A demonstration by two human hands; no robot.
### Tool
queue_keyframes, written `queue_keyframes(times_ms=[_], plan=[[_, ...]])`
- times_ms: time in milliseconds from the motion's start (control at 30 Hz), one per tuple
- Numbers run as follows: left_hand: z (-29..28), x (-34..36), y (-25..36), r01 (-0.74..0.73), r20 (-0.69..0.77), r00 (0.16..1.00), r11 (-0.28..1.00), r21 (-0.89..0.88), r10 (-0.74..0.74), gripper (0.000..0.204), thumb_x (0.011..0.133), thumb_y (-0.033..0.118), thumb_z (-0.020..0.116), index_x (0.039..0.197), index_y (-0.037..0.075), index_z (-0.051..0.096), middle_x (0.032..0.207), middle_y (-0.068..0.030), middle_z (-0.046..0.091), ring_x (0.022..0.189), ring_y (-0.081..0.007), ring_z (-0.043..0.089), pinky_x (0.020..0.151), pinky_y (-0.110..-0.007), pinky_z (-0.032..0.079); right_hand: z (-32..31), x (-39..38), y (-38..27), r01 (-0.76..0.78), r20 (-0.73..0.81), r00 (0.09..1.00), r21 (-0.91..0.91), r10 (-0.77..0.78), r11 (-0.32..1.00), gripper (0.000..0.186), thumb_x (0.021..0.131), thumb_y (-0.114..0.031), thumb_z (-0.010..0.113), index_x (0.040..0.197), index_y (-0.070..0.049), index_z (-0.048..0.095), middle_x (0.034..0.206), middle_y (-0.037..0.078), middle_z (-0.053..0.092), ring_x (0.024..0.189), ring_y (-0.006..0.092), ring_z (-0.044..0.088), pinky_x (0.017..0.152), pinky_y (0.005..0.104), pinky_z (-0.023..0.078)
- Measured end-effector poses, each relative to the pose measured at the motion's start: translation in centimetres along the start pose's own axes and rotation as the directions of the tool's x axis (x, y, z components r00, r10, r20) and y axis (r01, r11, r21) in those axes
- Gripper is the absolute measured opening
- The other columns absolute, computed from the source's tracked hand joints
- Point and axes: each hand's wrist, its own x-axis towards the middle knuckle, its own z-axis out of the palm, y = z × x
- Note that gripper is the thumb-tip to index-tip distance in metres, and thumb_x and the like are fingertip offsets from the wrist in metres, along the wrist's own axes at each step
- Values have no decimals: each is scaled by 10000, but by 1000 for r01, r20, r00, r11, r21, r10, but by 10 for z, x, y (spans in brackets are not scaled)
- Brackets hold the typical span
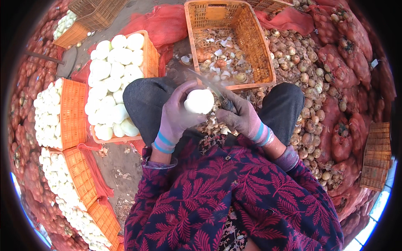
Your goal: The person sits on the floor and peels onions one by one using a small knife, placing the peeled onions into an orange crate and discarding the skins into a separate basket. The person repeats this process continuously.
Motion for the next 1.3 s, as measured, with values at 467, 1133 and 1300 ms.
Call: queue_keyframes(times_ms=[467,1133,1300], plan=[[-65,-118,-14,-12,-155,956,497,-868,-248,742,922,429,676,1450,-43,458,1181,-221,663,979,-343,712,748,-420,624,20,8,15,-107,47,993,-59,110,993,659,920,-22,641,1546,-38,437,739,-72,509,636,22,461,577,199,408],[-342,-162,-148,211,-877,394,956,-204,-274,565,998,292,685,1448,-16,536,1402,-118,608,1290,-223,561,1115,-342,413,25,31,47,-120,-22,992,-394,122,911,570,903,-19,670,1459,-10,542,804,-81,494,708,31,417,632,190,393],[-346,-146,-142,95,-903,320,959,-269,-285,524,989,295,701,1395,-16,588,1344,-95,642,1244,-194,580,1077,-331,437,25,35,50,-94,20,993,-442,114,892,562,911,-28,682,1456,-16,544,822,-75,507,722,32,427,636,192,400]])
